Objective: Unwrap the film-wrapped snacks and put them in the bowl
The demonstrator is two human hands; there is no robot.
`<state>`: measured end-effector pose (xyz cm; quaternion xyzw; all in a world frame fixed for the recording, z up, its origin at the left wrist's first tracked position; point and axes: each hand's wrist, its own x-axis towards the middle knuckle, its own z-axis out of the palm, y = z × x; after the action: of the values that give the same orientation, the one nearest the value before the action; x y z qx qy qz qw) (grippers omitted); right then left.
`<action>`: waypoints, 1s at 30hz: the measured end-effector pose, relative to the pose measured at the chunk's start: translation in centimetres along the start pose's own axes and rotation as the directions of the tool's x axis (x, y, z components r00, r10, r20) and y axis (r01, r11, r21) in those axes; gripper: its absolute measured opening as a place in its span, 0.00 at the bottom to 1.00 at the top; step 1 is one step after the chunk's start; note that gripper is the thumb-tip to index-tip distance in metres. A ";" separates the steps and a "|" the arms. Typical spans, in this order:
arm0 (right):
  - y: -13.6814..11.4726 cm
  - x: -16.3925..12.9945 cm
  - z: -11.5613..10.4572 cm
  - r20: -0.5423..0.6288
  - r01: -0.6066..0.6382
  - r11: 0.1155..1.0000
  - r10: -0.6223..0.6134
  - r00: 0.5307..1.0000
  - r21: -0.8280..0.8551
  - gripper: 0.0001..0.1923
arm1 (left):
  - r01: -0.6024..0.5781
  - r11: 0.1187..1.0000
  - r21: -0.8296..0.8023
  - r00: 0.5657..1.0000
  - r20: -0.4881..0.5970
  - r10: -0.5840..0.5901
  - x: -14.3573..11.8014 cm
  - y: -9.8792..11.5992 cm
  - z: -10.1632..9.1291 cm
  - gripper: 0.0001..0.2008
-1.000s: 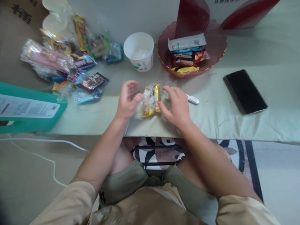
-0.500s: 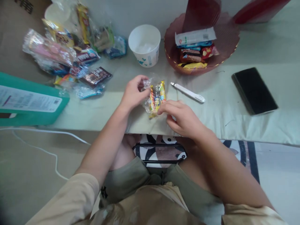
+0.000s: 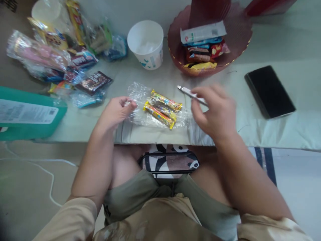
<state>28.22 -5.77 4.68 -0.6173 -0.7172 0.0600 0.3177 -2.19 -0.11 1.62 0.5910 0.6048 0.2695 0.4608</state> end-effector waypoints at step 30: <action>-4.1 2.6 8.2 0.469 -0.418 0.708 0.139 0.872 0.569 0.30 | -0.199 0.737 -0.645 0.977 -0.073 0.201 0.0 1.9 2.4 0.19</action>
<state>20.35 -1.79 1.15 -0.5446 -0.5944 0.4773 0.3497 0.80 -0.30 2.20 0.4565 0.4065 0.5094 0.6057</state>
